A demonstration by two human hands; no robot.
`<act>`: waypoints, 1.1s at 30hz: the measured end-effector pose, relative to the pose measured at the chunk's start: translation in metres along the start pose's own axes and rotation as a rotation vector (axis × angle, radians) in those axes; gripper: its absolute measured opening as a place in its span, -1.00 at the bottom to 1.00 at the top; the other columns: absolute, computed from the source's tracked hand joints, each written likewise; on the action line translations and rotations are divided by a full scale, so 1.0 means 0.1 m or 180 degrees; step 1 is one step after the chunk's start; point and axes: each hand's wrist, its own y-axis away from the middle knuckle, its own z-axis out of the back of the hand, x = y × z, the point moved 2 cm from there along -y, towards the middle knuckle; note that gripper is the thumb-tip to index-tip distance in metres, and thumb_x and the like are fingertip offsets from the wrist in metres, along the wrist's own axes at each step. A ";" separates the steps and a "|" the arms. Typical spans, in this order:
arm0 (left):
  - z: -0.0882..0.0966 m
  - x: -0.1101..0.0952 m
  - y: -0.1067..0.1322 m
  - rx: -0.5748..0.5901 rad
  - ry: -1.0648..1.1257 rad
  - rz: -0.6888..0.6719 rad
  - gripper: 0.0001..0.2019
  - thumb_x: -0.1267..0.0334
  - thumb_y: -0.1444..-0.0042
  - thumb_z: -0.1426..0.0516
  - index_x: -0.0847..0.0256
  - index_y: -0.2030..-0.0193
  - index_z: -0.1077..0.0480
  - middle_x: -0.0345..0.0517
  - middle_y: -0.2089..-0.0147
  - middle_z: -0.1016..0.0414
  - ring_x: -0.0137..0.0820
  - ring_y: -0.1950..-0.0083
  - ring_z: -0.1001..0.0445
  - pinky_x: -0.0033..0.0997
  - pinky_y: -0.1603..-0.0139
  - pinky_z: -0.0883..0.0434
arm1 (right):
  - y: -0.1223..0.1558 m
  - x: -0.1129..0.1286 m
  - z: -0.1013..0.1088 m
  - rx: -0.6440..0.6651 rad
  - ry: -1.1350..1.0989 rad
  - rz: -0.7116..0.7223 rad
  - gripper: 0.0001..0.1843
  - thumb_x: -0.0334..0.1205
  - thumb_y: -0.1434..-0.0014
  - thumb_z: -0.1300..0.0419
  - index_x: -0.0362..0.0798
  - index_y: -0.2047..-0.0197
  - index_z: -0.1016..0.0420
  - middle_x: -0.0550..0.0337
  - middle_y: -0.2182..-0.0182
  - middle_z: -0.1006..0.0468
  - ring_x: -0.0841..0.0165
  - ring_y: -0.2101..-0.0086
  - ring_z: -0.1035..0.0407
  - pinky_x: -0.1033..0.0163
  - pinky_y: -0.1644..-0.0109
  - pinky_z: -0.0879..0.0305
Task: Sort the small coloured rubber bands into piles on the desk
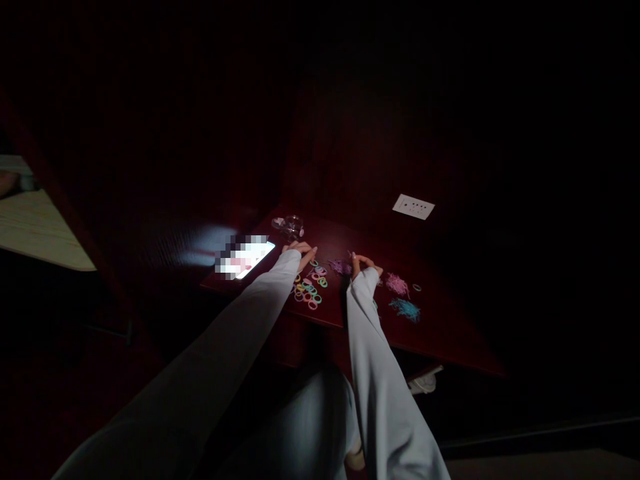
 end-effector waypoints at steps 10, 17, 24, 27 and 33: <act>0.11 -0.02 0.03 -0.0592 -0.0042 0.0051 -0.54 0.28 -0.43 0.02 0.15 0.57 -0.30 -0.13 0.30 -0.60 -0.32 0.06 -0.49 -0.22 -0.17 -0.21 | 0.08 0.15 0.00 -0.0053 0.1290 -0.0228 -0.48 0.21 -0.36 -0.09 -0.03 0.31 -0.64 -0.13 0.18 -0.59 0.00 0.03 -0.27 -0.06 -0.08 -0.06; 0.16 0.11 0.01 -0.1134 0.0389 0.0002 -0.57 0.23 -0.36 0.00 0.11 0.59 -0.25 -0.07 0.37 -0.51 -0.27 0.16 -0.46 -0.21 -0.11 -0.34 | 0.14 0.12 -0.01 -0.0176 0.1039 -0.0057 -0.49 0.16 -0.36 -0.12 -0.09 0.21 -0.70 -0.14 0.16 -0.54 0.04 0.06 -0.28 -0.10 -0.14 -0.11; -0.04 0.23 -0.14 -0.1112 0.1427 0.0114 -0.36 -0.14 -0.41 0.20 0.10 0.59 -0.32 -0.02 0.38 -0.57 -0.26 0.17 -0.55 -0.20 -0.10 -0.47 | 0.19 0.22 -0.13 0.0697 0.0425 0.1189 -0.51 -0.03 -0.46 0.10 -0.04 0.04 -0.63 -0.03 0.11 -0.62 0.19 0.07 -0.41 0.05 -0.12 -0.30; -0.11 0.23 -0.16 -0.0851 0.1916 0.0437 -0.30 -0.20 -0.39 0.26 0.15 0.56 -0.38 0.03 0.33 -0.61 -0.25 0.15 -0.58 -0.21 -0.07 -0.51 | 0.20 0.22 -0.20 0.1099 0.0469 0.1250 -0.58 -0.09 -0.44 0.05 -0.02 0.04 -0.62 0.02 0.11 -0.62 0.22 0.07 -0.46 0.10 -0.13 -0.33; -0.09 0.21 -0.13 -0.0364 0.2228 0.0670 -0.28 -0.18 -0.39 0.31 0.19 0.51 -0.42 0.06 0.25 -0.65 -0.22 0.06 -0.59 -0.17 -0.14 -0.48 | 0.25 0.25 -0.24 0.1690 0.0981 0.1325 -0.70 -0.15 -0.34 -0.11 0.05 -0.01 -0.64 0.07 0.10 -0.63 0.19 0.05 -0.43 0.09 -0.17 -0.32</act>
